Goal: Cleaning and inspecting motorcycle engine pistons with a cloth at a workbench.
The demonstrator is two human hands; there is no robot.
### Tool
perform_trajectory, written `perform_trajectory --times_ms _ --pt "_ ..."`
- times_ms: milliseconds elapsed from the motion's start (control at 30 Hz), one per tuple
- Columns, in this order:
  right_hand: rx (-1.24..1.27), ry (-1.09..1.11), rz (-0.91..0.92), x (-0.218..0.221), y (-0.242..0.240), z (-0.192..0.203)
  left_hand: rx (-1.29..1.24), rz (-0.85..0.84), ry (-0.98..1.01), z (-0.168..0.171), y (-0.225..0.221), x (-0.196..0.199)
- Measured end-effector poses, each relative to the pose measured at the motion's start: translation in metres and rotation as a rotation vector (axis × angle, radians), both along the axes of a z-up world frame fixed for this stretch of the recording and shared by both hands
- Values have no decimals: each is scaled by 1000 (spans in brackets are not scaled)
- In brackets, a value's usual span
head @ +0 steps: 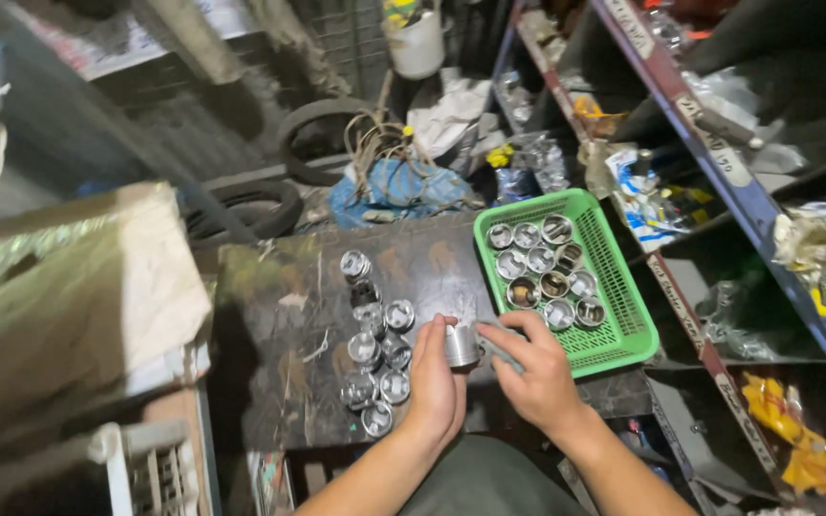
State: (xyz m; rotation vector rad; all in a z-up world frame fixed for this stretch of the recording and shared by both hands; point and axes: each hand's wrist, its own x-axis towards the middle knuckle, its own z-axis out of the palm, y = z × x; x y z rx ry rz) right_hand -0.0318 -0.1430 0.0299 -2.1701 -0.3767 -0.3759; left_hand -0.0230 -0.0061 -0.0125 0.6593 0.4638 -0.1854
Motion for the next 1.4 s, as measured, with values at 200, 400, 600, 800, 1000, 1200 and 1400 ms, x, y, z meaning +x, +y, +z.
perform_trajectory --times_ms 200,400,600,800,1000,1200,1400 --pt "-89 -24 -29 -19 41 22 289 -177 -130 2 14 17" --pt "-216 -59 -105 -28 39 6 -39 -158 -37 -2 23 15" --pt "-59 129 -269 -45 33 25 39 -235 -106 7 20 12" --pt "-44 47 10 -34 18 17 173 -136 -123 11 -4 5" --pt "98 86 39 -35 -24 1 -54 -127 -162 14 -18 -13" --pt "135 199 26 -40 -62 -1 -84 -54 -85 20 -35 -24" --pt "115 54 323 -37 -69 2 201 42 -108 23 -61 -41"
